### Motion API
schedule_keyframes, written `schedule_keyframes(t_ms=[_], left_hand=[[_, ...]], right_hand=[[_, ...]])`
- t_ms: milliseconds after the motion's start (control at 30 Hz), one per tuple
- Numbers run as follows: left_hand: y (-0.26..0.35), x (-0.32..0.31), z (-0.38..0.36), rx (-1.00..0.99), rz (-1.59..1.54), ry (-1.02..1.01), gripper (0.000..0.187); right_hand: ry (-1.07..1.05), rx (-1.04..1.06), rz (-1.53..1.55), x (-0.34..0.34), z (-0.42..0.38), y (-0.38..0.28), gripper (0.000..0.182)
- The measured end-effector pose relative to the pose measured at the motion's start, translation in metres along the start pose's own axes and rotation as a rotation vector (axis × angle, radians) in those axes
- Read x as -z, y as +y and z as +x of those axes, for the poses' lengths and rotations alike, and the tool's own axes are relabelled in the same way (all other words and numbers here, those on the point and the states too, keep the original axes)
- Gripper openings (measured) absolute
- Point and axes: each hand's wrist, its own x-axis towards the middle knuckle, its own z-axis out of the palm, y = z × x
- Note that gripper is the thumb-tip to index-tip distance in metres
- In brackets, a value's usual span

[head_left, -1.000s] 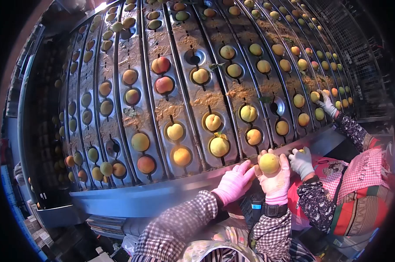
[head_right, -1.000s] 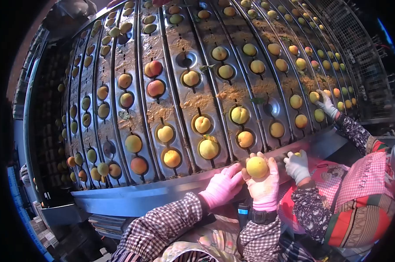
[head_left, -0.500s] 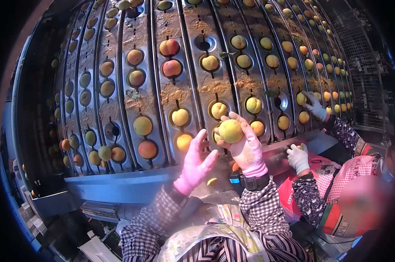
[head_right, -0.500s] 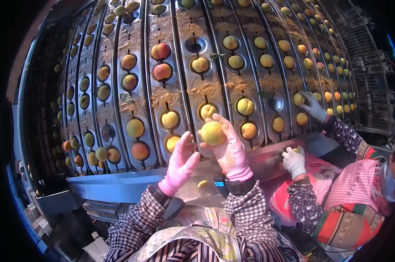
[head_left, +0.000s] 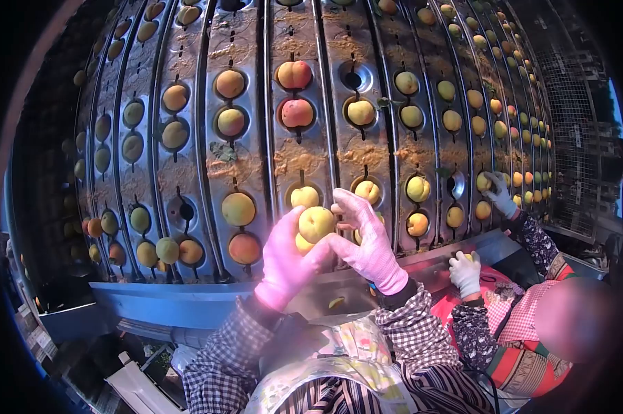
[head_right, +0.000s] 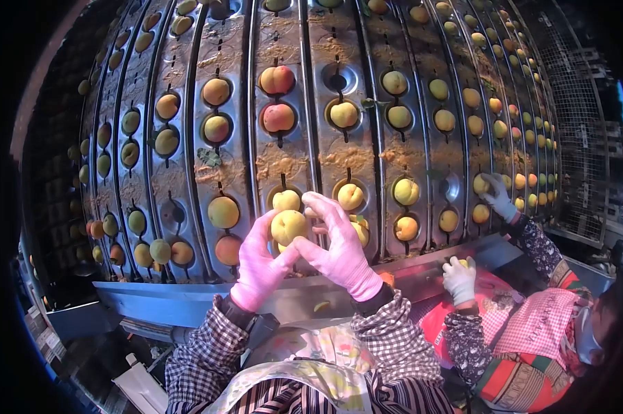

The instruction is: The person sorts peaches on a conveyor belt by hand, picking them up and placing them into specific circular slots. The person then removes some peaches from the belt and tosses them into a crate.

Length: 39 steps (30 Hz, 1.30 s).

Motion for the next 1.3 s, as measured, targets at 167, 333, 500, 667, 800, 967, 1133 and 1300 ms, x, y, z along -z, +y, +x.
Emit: schedule_keyframes(t_ms=[167, 333, 500, 667, 800, 967, 1133, 1300], left_hand=[[-0.025, 0.031, 0.001, 0.393, -0.322, -0.040, 0.065], [-0.041, 0.062, 0.003, 0.325, -0.305, -0.122, 0.057], [-0.002, 0.087, 0.029, 0.532, -0.505, -0.094, 0.042], [0.017, 0.110, 0.036, 0.536, -0.397, -0.031, 0.047], [0.008, 0.148, 0.009, 0.372, -0.242, 0.177, 0.048], [-0.054, 0.208, -0.067, 0.275, -0.075, 0.612, 0.044], [-0.067, 0.222, -0.128, 0.290, 0.123, 0.862, 0.040], [-0.073, 0.221, -0.145, 0.370, 0.156, 0.812, 0.038]], right_hand=[[-0.130, 0.338, -0.542, -0.030, 0.029, -0.023, 0.058], [-0.497, 0.206, -0.523, -0.038, 0.071, -0.039, 0.052], [-0.520, 0.194, -0.812, -0.063, 0.079, -0.039, 0.064], [-0.296, 0.323, -0.728, -0.050, 0.097, -0.031, 0.063], [0.160, 0.168, -0.537, 0.009, 0.158, -0.028, 0.058], [0.417, 0.206, -0.675, 0.079, 0.254, 0.017, 0.058], [0.373, 0.027, -1.074, 0.087, 0.290, 0.041, 0.059], [0.357, 0.024, -1.280, 0.094, 0.290, 0.045, 0.059]])
